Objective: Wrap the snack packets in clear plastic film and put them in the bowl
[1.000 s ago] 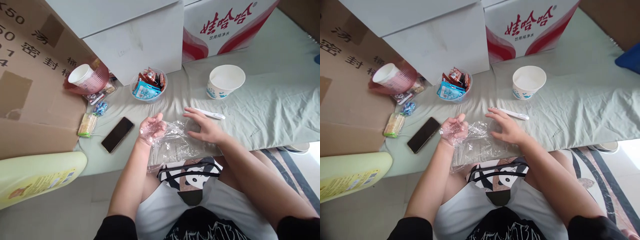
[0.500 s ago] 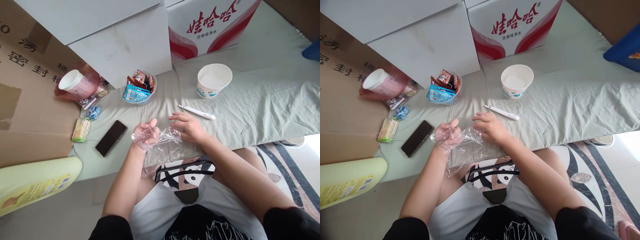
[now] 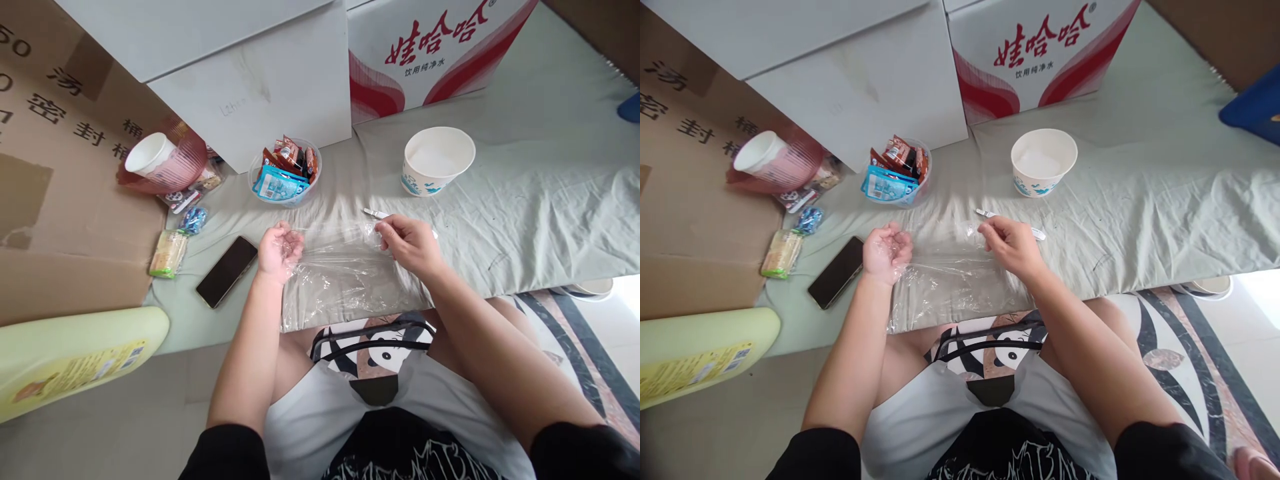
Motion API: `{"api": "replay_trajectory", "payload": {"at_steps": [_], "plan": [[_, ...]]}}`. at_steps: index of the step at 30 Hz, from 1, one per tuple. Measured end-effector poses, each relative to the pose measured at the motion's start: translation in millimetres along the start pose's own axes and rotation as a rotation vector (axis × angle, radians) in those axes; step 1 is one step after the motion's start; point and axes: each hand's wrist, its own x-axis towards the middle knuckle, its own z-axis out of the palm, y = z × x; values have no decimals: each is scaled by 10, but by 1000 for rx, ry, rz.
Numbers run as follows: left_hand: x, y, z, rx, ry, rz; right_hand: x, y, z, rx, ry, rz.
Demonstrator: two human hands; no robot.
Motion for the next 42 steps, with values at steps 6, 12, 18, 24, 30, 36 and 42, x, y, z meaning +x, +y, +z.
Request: {"api": "replay_trajectory", "payload": {"at_steps": [6,12,18,24,30,36,42], "plan": [[-2,59,-107,-72,111,130,9,11,-2,217,19,92],[37,31,-193,-52,7,138,-5,18,69,348,-53,81],[-36,-22,-254,219,-190,121,30,75,-5,329,244,28],[21,-49,-265,273,41,230,86,158,-87,309,306,-31],[-52,-16,-224,93,96,367,88,110,-115,336,387,-20],[-160,-149,-261,321,-83,380,79,169,-142,343,386,-43],[-18,-110,-343,317,46,551,48,243,-182,-79,239,-189]]}}
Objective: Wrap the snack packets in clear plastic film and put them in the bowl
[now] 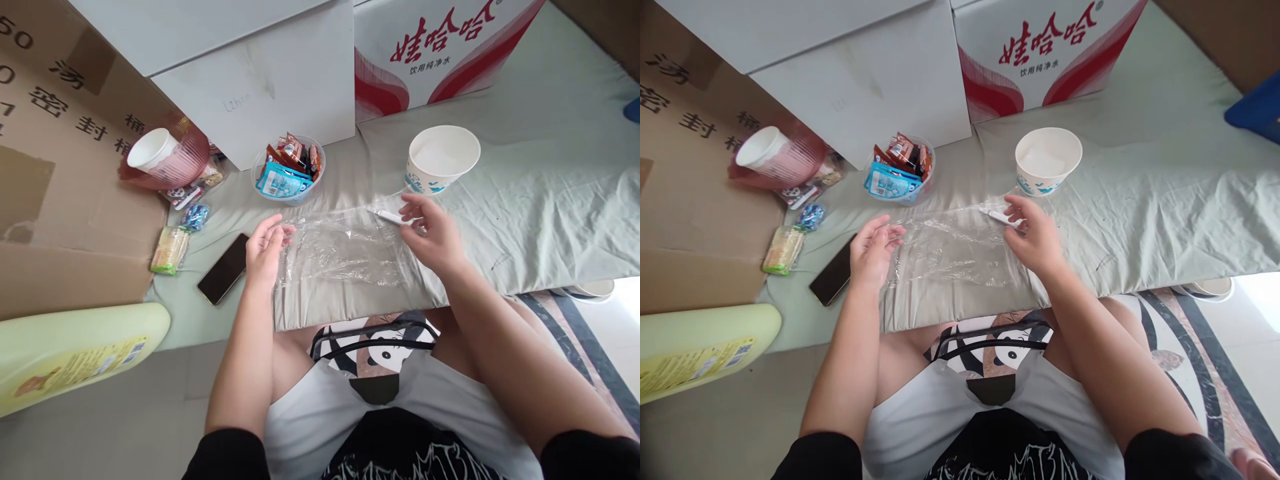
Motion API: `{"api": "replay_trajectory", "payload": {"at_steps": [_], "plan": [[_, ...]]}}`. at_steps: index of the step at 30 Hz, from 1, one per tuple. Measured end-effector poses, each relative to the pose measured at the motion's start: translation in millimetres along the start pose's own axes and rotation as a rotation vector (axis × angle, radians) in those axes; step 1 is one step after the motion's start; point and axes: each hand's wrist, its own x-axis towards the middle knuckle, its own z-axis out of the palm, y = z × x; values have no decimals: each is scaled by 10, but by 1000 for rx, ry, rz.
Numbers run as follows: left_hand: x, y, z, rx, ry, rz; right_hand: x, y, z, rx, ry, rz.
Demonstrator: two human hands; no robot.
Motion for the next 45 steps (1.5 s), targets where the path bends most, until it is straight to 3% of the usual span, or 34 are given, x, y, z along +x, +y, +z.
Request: {"api": "replay_trajectory", "payload": {"at_steps": [4,9,11,13,15,19,22,24,26,28,30,33,38,40,45], "plan": [[48,-48,-36,150,31,43,-6,29,2,-203,20,-61],[40,-55,-100,349,119,162,-8,-11,-23,-403,204,-207],[34,-37,-110,346,142,243,-13,-63,-48,-385,264,-269],[21,-7,-99,274,143,284,-22,-121,-79,-249,237,-297],[-5,41,-73,135,86,239,-36,-174,-114,-16,106,-211],[-57,163,-9,-104,-14,-83,-69,-267,-211,448,-227,232],[-50,222,30,-128,2,-323,-50,-286,-295,641,-320,425],[-19,228,46,-111,-26,-444,6,-236,-325,704,-233,463],[18,209,56,-76,-65,-531,83,-143,-314,733,-41,443],[45,174,62,-31,-99,-537,145,-49,-266,711,140,394],[51,135,71,19,-138,-485,158,-2,-201,623,193,336],[26,96,88,80,-254,-424,83,-47,-121,450,-22,239],[-41,155,114,87,-544,-464,-26,-183,-111,412,-769,184],[-85,202,144,38,-634,-485,-28,-197,-116,418,-987,174],[-201,194,318,-133,-761,-557,-104,-290,2,594,-1050,153]]}}
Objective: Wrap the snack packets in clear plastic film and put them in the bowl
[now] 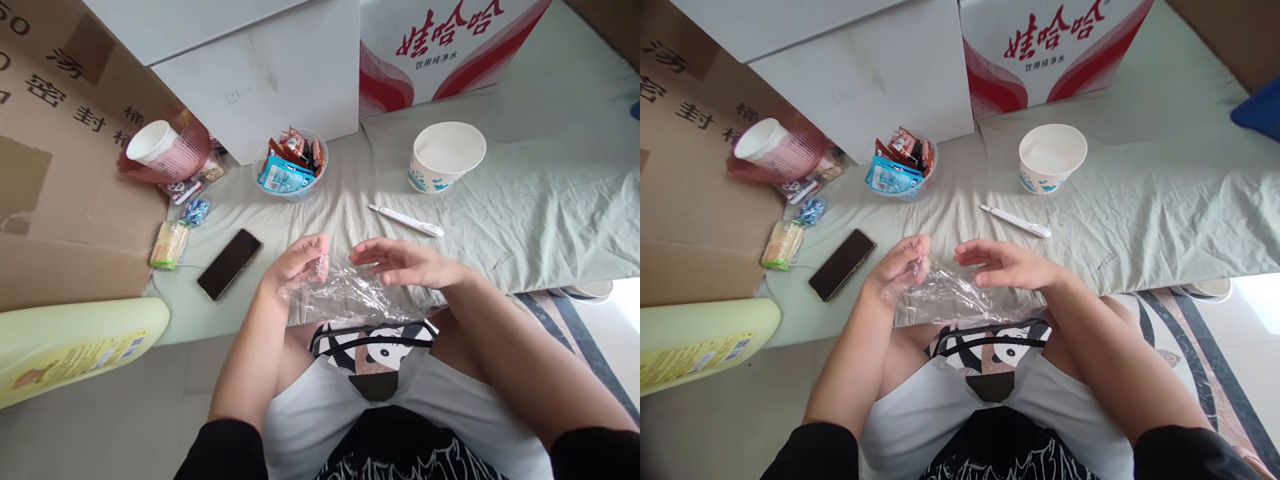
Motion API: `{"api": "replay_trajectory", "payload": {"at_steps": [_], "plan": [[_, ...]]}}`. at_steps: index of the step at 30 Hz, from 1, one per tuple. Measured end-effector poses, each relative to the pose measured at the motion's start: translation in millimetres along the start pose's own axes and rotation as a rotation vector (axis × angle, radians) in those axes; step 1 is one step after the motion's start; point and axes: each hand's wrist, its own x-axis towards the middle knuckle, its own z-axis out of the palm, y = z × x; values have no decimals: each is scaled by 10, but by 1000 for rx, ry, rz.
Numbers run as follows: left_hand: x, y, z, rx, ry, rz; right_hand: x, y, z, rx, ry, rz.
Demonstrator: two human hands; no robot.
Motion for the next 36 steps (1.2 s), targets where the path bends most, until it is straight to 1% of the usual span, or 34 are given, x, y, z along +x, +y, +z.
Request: {"api": "replay_trajectory", "payload": {"at_steps": [1,3,4,5,6,7,8,9,11,13,14,15,17,20,23,25,26,28,30,31,33,36], "plan": [[41,-19,13,-25,21,10,24,-7,55,18,-35,25],[137,-44,-15,-104,128,39,69,-30,155,22,-130,147],[183,-46,-51,-163,196,58,87,-42,191,23,-154,210],[220,-44,-92,-233,251,78,103,-51,216,31,-150,254],[248,-40,-130,-305,294,104,117,-55,231,47,-114,265],[264,-38,-155,-369,321,134,132,-52,237,67,-48,248],[270,-42,-160,-413,332,165,149,-41,239,88,48,211],[269,-56,-143,-432,327,189,168,-23,240,104,152,171],[254,-113,-47,-399,259,185,213,29,242,111,362,119],[240,-196,84,-307,169,139,254,82,246,98,517,125],[238,-237,141,-253,155,122,268,102,247,91,565,135],[240,-273,184,-198,171,117,277,115,246,85,594,144],[252,-322,219,-95,264,124,276,125,238,75,628,153],[270,-339,179,3,391,164,251,122,226,55,713,154],[262,-331,131,75,447,281,225,136,232,13,829,139],[242,-335,114,146,475,376,208,150,239,-48,853,80],[230,-342,106,188,478,414,198,156,239,-89,841,37],[211,-367,78,293,453,464,178,169,229,-196,773,-40],[207,-398,30,452,420,487,163,192,207,-348,711,-67],[213,-412,1,557,418,502,159,208,193,-442,705,-67],[236,-433,-53,786,432,550,161,249,168,-643,753,-76],[270,-432,-98,1033,469,664,171,285,150,-907,894,-147]]}}
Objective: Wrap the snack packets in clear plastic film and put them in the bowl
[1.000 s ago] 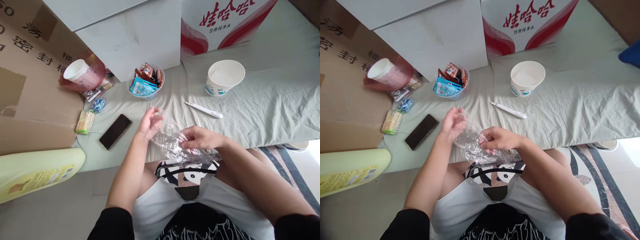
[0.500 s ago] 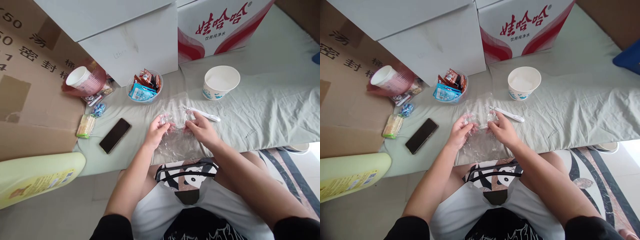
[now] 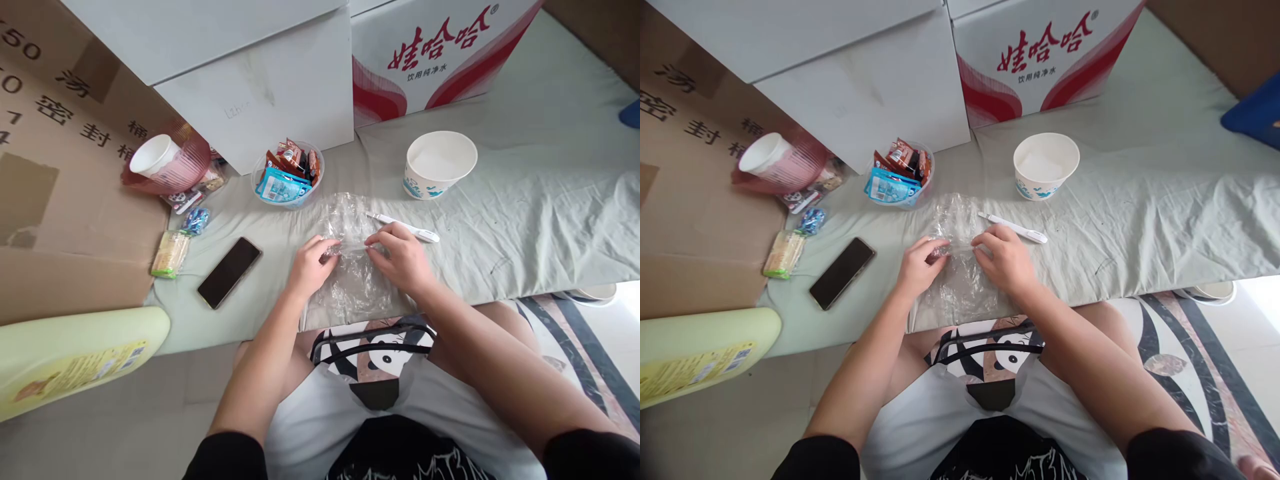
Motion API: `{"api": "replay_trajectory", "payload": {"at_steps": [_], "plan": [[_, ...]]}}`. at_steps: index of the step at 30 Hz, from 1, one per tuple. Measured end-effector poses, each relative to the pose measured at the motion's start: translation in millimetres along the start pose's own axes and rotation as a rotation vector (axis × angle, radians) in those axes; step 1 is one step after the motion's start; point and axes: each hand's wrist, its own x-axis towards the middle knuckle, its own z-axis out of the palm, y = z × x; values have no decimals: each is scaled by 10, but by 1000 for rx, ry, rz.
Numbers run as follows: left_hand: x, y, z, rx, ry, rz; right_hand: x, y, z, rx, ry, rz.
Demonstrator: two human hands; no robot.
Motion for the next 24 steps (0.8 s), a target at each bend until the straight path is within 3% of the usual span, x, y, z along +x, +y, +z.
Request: {"api": "replay_trajectory", "payload": {"at_steps": [3,5,9,12,15,19,24], "plan": [[13,38,-32,72,106,66,9,-34,-29,-28,115,-68],[4,97,-71,12,145,57,14,-87,-68,159,40,-23],[-22,217,-122,-432,11,-148,19,-192,-101,847,-285,400],[-4,273,-107,-721,-14,-446,41,-227,-77,1121,-241,606],[45,283,-90,-762,103,-598,58,-226,-50,1155,-171,652],[77,238,-117,-850,167,-622,36,-208,-22,1063,-335,639],[53,239,-131,-978,-182,-682,35,-208,-3,938,-229,579]]}}
